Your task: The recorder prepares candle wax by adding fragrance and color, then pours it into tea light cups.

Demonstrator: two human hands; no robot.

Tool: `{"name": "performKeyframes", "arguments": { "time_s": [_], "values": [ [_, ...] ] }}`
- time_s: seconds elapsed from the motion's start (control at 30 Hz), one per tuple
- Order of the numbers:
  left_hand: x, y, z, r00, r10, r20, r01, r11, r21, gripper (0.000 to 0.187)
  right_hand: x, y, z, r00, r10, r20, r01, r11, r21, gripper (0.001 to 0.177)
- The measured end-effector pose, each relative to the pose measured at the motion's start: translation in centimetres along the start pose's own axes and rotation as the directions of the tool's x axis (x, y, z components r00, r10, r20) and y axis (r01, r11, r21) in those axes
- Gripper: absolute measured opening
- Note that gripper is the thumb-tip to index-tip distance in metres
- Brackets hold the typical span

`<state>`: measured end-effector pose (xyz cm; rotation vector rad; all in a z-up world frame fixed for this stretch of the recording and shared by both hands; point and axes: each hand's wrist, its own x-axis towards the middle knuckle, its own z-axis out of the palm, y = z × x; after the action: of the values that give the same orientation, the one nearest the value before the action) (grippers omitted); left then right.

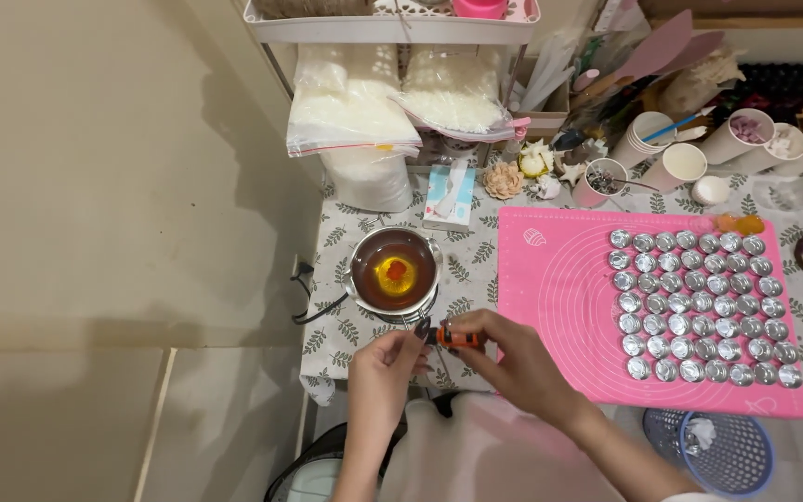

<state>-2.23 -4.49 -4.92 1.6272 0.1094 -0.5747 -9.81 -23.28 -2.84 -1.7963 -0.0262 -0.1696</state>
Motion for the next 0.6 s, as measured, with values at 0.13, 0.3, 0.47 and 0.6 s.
{"name": "performKeyframes", "arguments": {
  "time_s": [0.13, 0.3, 0.47, 0.6],
  "values": [
    [-1.1, 1.0, -0.3, 0.977, 0.112, 0.184, -0.089, 0.988, -0.129, 0.029, -1.8, 2.4, 0.4, 0.973, 0.232, 0.006, -0.229, 0.953, 0.198, 0.023],
    [-1.6, 2.8, 0.6, 0.807, 0.465, 0.363, -0.472, 0.879, -0.076, 0.044, -2.7, 2.7, 0.3, 0.903, 0.425, 0.069, -0.404, 0.780, 0.477, 0.023],
    [-2.5, 6.8, 3.8, 0.910, 0.357, 0.212, -0.414, 0.745, 0.524, 0.026, -3.9, 4.2, -1.7, 0.950, 0.307, -0.047, -0.240, 0.823, 0.515, 0.023],
    [-2.1, 8.4, 8.2, 0.578, 0.688, 0.439, -0.811, 0.544, 0.215, 0.042, -5.5, 4.2, -5.0, 0.910, 0.390, -0.138, -0.238, 0.767, 0.596, 0.023]
  ]
}}
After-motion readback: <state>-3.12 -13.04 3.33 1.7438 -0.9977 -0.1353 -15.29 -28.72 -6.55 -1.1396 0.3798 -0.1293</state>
